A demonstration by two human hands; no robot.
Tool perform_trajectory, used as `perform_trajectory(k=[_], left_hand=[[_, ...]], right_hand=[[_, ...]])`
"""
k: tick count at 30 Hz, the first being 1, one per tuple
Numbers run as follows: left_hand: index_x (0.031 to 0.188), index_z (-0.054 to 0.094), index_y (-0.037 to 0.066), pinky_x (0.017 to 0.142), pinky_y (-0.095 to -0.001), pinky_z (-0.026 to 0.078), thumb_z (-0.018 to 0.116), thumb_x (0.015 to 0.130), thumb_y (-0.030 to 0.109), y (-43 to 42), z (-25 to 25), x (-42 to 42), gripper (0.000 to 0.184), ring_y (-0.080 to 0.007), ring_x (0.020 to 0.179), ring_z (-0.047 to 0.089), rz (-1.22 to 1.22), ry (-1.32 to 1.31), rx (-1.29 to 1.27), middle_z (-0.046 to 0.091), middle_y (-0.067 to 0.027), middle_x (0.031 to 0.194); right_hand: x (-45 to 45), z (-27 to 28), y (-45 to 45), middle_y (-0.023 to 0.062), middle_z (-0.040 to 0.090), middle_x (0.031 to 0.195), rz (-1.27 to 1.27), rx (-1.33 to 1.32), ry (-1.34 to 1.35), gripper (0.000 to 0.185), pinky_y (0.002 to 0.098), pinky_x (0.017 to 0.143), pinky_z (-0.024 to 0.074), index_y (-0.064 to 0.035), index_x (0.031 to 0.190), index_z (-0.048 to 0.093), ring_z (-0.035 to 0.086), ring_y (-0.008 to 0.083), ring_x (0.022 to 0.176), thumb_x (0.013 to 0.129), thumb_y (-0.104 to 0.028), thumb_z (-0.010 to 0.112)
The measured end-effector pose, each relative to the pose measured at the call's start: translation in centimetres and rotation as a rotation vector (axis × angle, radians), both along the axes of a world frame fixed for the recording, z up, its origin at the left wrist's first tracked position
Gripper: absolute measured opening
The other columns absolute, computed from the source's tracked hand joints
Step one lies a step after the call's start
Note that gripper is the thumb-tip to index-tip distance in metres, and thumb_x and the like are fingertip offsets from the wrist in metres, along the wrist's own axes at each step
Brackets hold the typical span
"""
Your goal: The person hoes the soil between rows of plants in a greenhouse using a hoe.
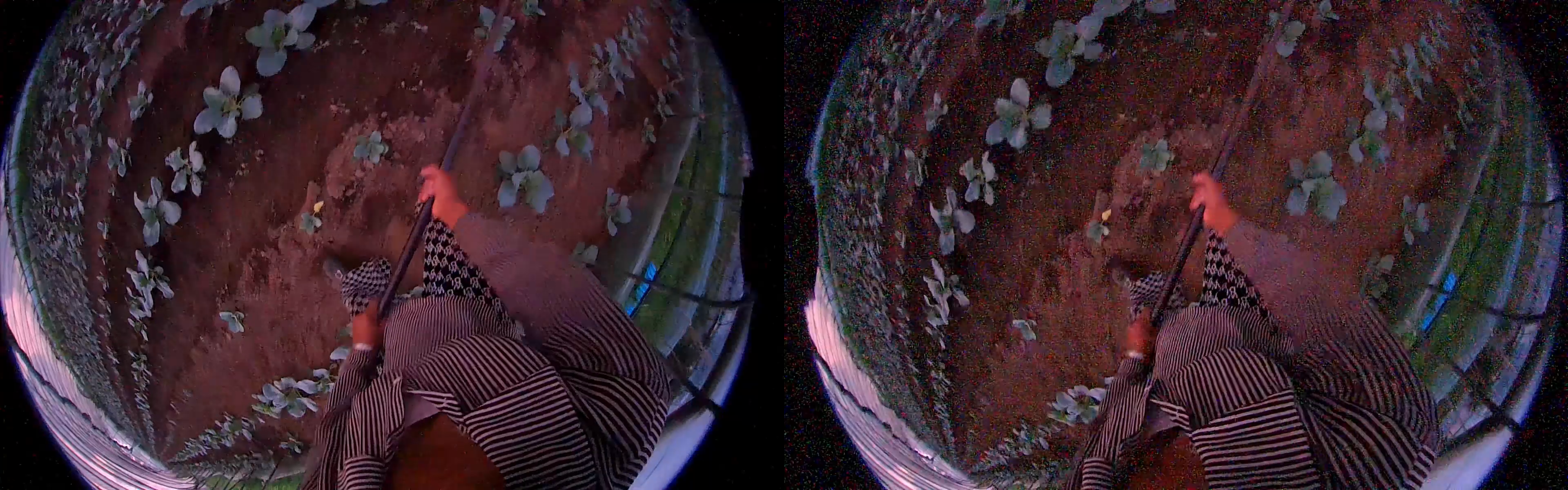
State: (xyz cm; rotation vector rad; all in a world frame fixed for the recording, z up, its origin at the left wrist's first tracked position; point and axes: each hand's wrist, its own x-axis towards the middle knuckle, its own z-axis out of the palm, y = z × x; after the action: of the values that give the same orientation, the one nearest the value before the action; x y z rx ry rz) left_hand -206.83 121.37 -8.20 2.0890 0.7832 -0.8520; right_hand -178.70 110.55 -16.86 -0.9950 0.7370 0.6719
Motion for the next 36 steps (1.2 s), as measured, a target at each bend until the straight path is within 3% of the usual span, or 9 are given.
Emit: perform_trajectory(k=[6, 8, 10, 15, 18, 21, 28, 31, 36], left_hand=[[0.089, 0.046, 0.006, 0.048, -0.0429, 0.041, 0.056, 0.065, 0.016, 3.4, -3.0, -5.4, 0.028, -0.0367, 0.058, 0.053, 0.043, -0.315, -0.146, 0.054, -0.019, 0.063], [0.089, 0.046, 0.006, 0.048, -0.0433, 0.041, 0.055, 0.066, 0.016, 5.8, -2.7, -8.4, 0.027, -0.0368, 0.059, 0.053, 0.056, -0.383, -0.12, 0.054, -0.0185, 0.063], [0.088, 0.046, 0.007, 0.049, -0.044, 0.041, 0.054, 0.066, 0.016, 8.5, -2.7, -12.7, 0.024, -0.0375, 0.059, 0.053, 0.054, -0.222, -0.125, 0.054, -0.0184, 0.063], [0.087, 0.047, 0.005, 0.052, -0.0452, 0.042, 0.053, 0.065, 0.017, 12.5, -1.0, -22.6, 0.026, -0.0379, 0.06, 0.053, -0.076, -0.206, -0.039, 0.055, -0.0201, 0.066], [0.094, 0.048, 0.005, 0.054, -0.0451, 0.042, 0.054, 0.064, 0.018, 14.7, 1.9, -23.9, 0.033, -0.0368, 0.061, 0.054, -0.038, 0.142, -0.07, 0.055, -0.0211, 0.068], [0.101, 0.048, 0.007, 0.055, -0.0444, 0.043, 0.055, 0.064, 0.019, 16.3, 4.0, -27.8, 0.04, -0.0361, 0.06, 0.054, 0.016, 0.073, -0.098, 0.055, -0.0202, 0.068], [0.098, 0.049, 0.009, 0.052, -0.0434, 0.043, 0.058, 0.065, 0.023, 15.0, -3.6, -29.5, 0.038, -0.0355, 0.06, 0.054, -0.005, -0.115, -0.013, 0.055, -0.0187, 0.065], [0.095, 0.049, 0.007, 0.053, -0.0439, 0.043, 0.058, 0.064, 0.022, 13.5, -3.1, -24.9, 0.035, -0.0367, 0.062, 0.054, 0.045, -0.284, -0.012, 0.055, -0.0198, 0.067], [0.094, 0.049, 0.007, 0.053, -0.0424, 0.043, 0.057, 0.064, 0.021, 12.1, -0.8, -20.3, 0.034, -0.0352, 0.063, 0.055, -0.049, 0.085, -0.028, 0.056, -0.0187, 0.07]], right_hand=[[-1.9, 0.4, 2.6, 0.0032, 0.039, 0.044, 0.059, 0.0, -0.114, 0.018, 0.0297, 0.04, 0.0376, -0.0038, 0.069, 0.049, 0.043, 0.0168, 0.039, 0.073, -0.02, 0.054], [-6.2, -3.5, 4.2, 0.0032, 0.041, 0.048, 0.244, -0.1, -0.951, 0.018, 0.0309, 0.041, 0.0386, -0.0031, 0.072, 0.05, 0.044, 0.0171, 0.04, 0.074, -0.02, 0.054], [-12.1, -8.4, 5.5, 0.0036, 0.047, 0.055, 0.366, -0.083, -1.013, 0.011, 0.0338, 0.051, 0.0401, -0.0041, 0.07, 0.051, 0.048, 0.0184, 0.053, 0.064, -0.013, 0.055], [-27.8, -15.8, 11.5, 0.0066, 0.047, 0.057, 0.108, 0.14, -0.17, 0.006, 0.0333, 0.047, 0.039, -0.003, 0.071, 0.051, 0.046, 0.0187, 0.048, 0.067, -0.007, 0.055], [-31.4, -14.5, 13.9, 0.0041, 0.039, 0.049, -0.082, 0.118, 0.139, 0.012, 0.032, 0.039, 0.0338, -0.0041, 0.066, 0.047, 0.037, 0.0168, 0.038, 0.07, -0.012, 0.055], [-33.4, -8.7, 15.6, 0.0015, 0.032, 0.043, 0.08, -0.052, 0.346, 0.019, 0.0313, 0.035, 0.0299, -0.0069, 0.059, 0.04, 0.03, 0.0149, 0.033, 0.07, -0.013, 0.055], [-27.2, -4.6, 14.1, 0.0006, 0.032, 0.045, -0.026, 0.175, 0.195, 0.017, 0.031, 0.039, 0.0333, -0.0089, 0.062, 0.038, 0.034, 0.0138, 0.037, 0.073, -0.009, 0.051], [-23.5, -3.1, 13.8, 0.0031, 0.036, 0.048, 0.095, -0.085, 0.088, 0.009, 0.0305, 0.041, 0.0346, -0.0032, 0.071, 0.045, 0.038, 0.0158, 0.04, 0.072, -0.009, 0.052], [-25.5, -13.8, 11.8, 0.0061, 0.041, 0.053, 0.054, 0.17, -0.093, 0.009, 0.0315, 0.042, 0.0374, -0.0006, 0.074, 0.05, 0.041, 0.0186, 0.041, 0.073, -0.009, 0.053]])
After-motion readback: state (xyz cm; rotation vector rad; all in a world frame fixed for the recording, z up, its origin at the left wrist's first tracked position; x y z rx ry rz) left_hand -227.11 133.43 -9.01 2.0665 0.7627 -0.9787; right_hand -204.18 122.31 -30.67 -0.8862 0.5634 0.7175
